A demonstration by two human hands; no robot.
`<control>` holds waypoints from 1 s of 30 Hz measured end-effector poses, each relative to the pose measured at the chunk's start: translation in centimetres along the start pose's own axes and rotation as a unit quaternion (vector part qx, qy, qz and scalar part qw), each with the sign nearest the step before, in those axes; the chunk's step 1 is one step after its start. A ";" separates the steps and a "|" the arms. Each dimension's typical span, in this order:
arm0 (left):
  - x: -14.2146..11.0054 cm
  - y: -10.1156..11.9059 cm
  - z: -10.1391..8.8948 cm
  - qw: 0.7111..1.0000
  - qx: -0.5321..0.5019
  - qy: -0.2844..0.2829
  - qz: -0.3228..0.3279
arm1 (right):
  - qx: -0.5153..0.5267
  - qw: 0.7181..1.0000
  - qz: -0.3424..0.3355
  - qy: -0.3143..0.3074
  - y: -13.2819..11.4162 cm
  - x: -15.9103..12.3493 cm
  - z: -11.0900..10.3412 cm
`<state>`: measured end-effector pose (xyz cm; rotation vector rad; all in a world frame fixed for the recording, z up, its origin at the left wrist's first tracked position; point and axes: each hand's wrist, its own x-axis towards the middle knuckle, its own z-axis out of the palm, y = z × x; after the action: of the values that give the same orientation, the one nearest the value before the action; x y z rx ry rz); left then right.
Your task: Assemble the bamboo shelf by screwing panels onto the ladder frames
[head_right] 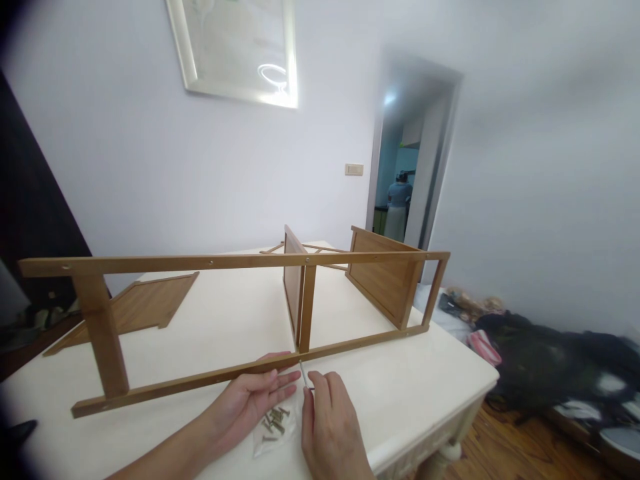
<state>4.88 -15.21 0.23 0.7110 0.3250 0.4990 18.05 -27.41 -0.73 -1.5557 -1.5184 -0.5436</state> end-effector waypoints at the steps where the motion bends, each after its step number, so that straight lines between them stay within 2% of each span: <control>1: 0.0 0.0 0.0 1.000 -0.002 0.001 -0.001 | -0.003 1.000 0.003 0.002 0.0 -0.1 0.1; 6: 0.0 0.0 0.0 1.000 -0.016 0.010 -0.006 | -0.018 1.000 0.014 0.010 0.1 -0.4 0.5; 10: -0.1 0.0 0.0 1.000 -0.015 0.013 -0.005 | 0.013 0.999 0.034 0.027 0.4 -0.8 1.0; 17: -0.1 0.0 0.1 1.000 -0.023 0.011 -0.007 | 0.052 0.997 0.060 -0.017 0.1 -0.3 0.3; 30: -0.3 0.0 0.7 0.999 -0.035 0.024 -0.009 | 0.024 0.999 0.009 -0.045 0.1 0.2 -0.1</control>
<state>4.92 -15.76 0.83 0.6284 0.3571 0.5083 18.18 -27.34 -0.54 -1.5739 -1.5715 -0.4293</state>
